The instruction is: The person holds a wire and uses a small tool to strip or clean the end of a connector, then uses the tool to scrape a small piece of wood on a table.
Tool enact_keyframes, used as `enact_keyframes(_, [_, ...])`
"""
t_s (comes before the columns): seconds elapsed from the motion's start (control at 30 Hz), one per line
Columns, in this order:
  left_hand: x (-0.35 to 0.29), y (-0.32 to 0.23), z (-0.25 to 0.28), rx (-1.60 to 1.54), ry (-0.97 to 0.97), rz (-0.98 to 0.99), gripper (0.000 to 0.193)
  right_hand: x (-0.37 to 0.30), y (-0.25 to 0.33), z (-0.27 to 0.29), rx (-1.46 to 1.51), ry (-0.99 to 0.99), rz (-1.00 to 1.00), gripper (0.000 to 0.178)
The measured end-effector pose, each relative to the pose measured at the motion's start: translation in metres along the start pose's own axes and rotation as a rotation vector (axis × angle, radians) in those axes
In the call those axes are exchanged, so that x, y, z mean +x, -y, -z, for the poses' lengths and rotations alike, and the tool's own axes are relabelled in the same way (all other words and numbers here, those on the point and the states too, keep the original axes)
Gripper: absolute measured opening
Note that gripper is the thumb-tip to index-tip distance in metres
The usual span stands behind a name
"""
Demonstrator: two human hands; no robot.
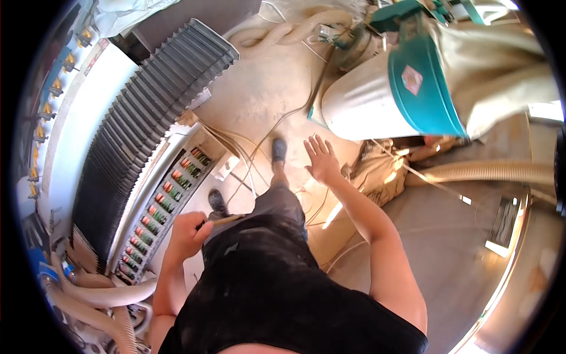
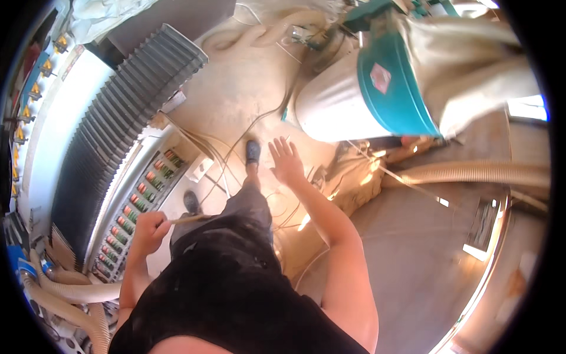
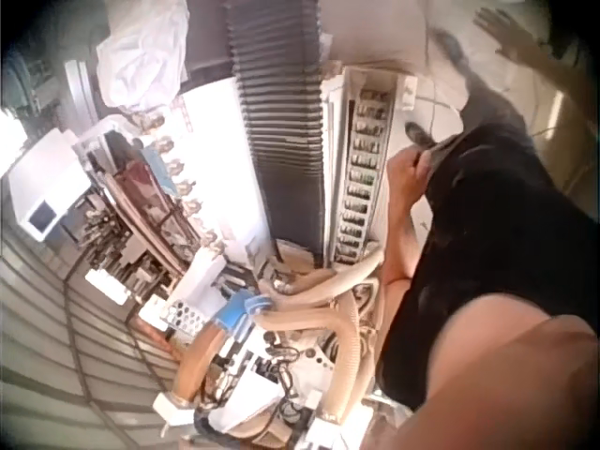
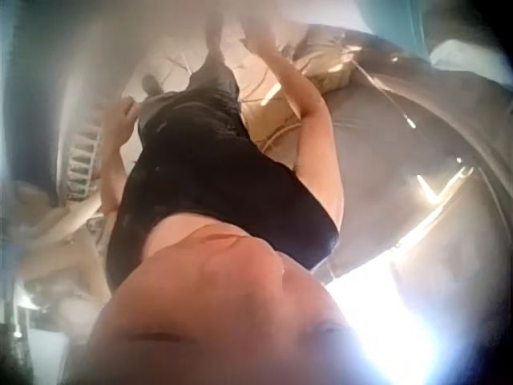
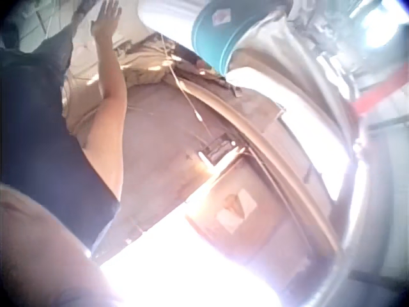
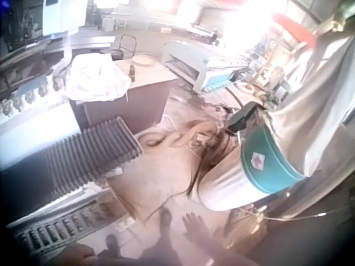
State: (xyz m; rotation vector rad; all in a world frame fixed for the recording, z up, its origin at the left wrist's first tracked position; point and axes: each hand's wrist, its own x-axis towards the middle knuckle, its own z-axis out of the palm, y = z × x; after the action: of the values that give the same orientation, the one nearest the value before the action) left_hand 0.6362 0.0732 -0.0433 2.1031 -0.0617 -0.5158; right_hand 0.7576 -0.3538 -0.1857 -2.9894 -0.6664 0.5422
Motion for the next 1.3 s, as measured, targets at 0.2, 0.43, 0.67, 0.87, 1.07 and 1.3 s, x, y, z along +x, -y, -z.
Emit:
enact_keyframes(0.2, [0.095, -0.012, -0.095, -0.037, 0.039, 0.5, 0.032, 0.185, -0.26, -0.133, -0.584, 0.041, 0.014, 0.063])
enact_keyframes(0.43, [0.171, -0.036, -0.164, -0.119, 0.218, 0.665, 0.024, 0.267, -0.399, -0.191, -1.028, 0.672, -0.184, 0.08])
enact_keyframes(0.67, [0.234, -0.051, -0.152, -0.173, 0.182, 0.732, 0.021, 0.255, -0.477, -0.284, -1.512, 0.395, -0.174, 0.091])
enact_keyframes(0.87, [0.222, -0.091, -0.13, -0.107, 0.145, 0.733, 0.02, 0.245, -0.244, -0.156, 0.566, 0.682, 0.021, 0.09])
enact_keyframes(1.07, [0.183, -0.102, -0.103, -0.154, -0.033, 0.474, 0.019, 0.152, -0.018, 0.044, 1.296, 1.095, 0.628, 0.042])
enact_keyframes(1.3, [0.099, -0.074, -0.067, 0.126, -0.025, 0.328, 0.021, 0.079, 0.084, 0.095, 0.911, 0.564, 0.708, 0.024])
